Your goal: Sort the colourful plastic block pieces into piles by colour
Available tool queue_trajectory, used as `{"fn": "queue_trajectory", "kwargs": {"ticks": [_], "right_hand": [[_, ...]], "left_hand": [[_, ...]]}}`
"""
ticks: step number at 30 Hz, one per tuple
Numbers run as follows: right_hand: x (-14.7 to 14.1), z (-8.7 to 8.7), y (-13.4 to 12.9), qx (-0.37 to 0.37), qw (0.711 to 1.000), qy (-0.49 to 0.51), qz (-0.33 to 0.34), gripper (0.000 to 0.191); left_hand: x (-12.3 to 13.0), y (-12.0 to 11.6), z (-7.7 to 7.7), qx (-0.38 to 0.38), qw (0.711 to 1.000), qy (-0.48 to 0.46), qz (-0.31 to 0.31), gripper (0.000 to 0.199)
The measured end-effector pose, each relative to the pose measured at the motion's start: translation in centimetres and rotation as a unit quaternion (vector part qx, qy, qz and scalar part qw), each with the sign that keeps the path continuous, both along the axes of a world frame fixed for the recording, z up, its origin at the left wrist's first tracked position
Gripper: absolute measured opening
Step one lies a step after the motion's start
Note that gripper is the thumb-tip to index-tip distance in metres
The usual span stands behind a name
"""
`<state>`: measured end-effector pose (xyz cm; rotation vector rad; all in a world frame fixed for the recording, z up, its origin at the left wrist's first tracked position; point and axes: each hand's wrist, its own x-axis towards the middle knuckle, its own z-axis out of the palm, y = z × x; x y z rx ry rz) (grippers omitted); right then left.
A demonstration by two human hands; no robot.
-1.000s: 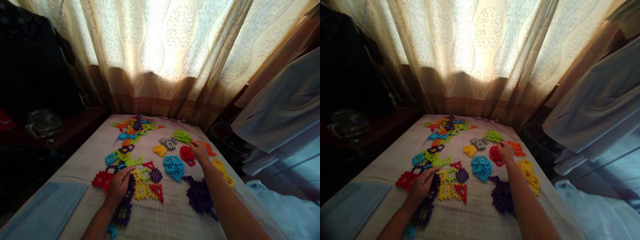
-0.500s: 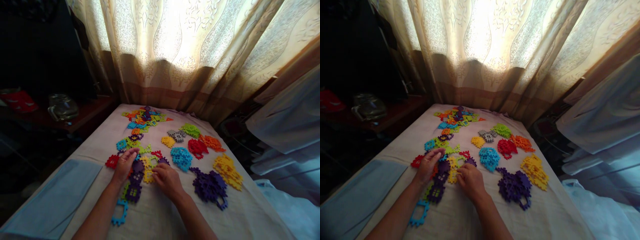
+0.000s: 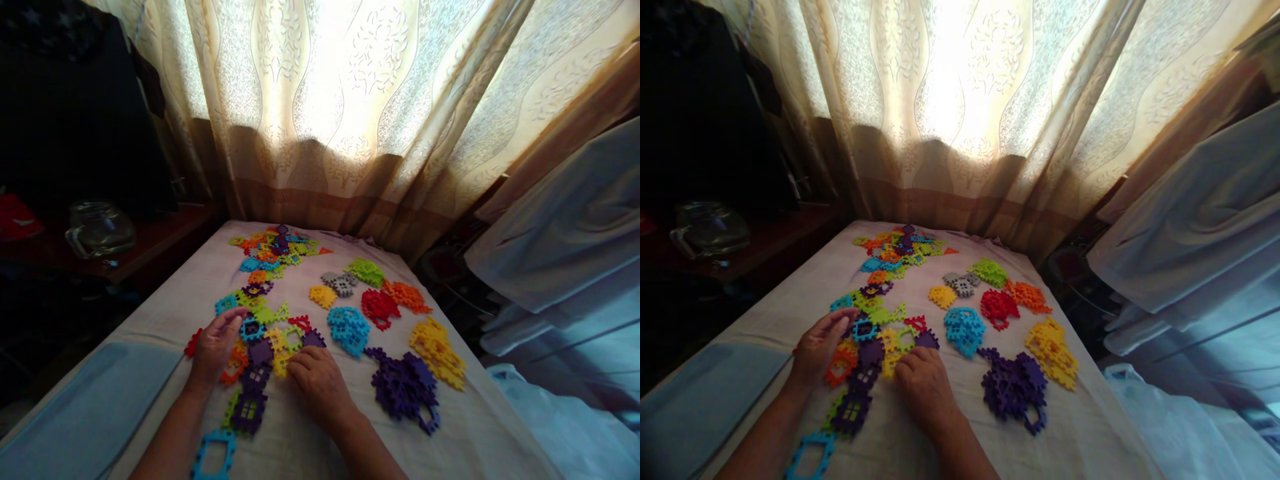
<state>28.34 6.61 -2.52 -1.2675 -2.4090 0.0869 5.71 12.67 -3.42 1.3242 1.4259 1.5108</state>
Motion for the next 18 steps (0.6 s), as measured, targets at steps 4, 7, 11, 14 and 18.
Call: {"fn": "queue_trajectory", "kwargs": {"ticks": [4, 7, 11, 14, 18], "right_hand": [[1.3, 1.1, 1.0, -0.001, 0.995, 0.087, -0.051, 0.021], [2.6, 2.0, 3.7, -0.025, 0.980, 0.133, -0.147, 0.025], [3.5, 3.0, 8.8, -0.069, 0.959, 0.047, -0.270, 0.027], [3.5, 3.2, 11.7, -0.105, 0.946, -0.038, -0.306, 0.030], [3.4, 3.0, 13.7, -0.126, 0.937, -0.072, -0.317, 0.029]], "left_hand": [[-1.3, -0.3, 0.1, 0.027, 0.990, 0.093, 0.106, 0.039], [-2.3, -0.5, -0.2, 0.042, 0.968, 0.169, 0.179, 0.034], [-3.1, -0.5, -0.9, 0.040, 0.945, 0.225, 0.233, 0.032], [-3.3, -0.2, -1.3, 0.028, 0.942, 0.231, 0.241, 0.033], [-3.3, 0.2, -1.6, 0.002, 0.944, 0.224, 0.240, 0.035]]}}
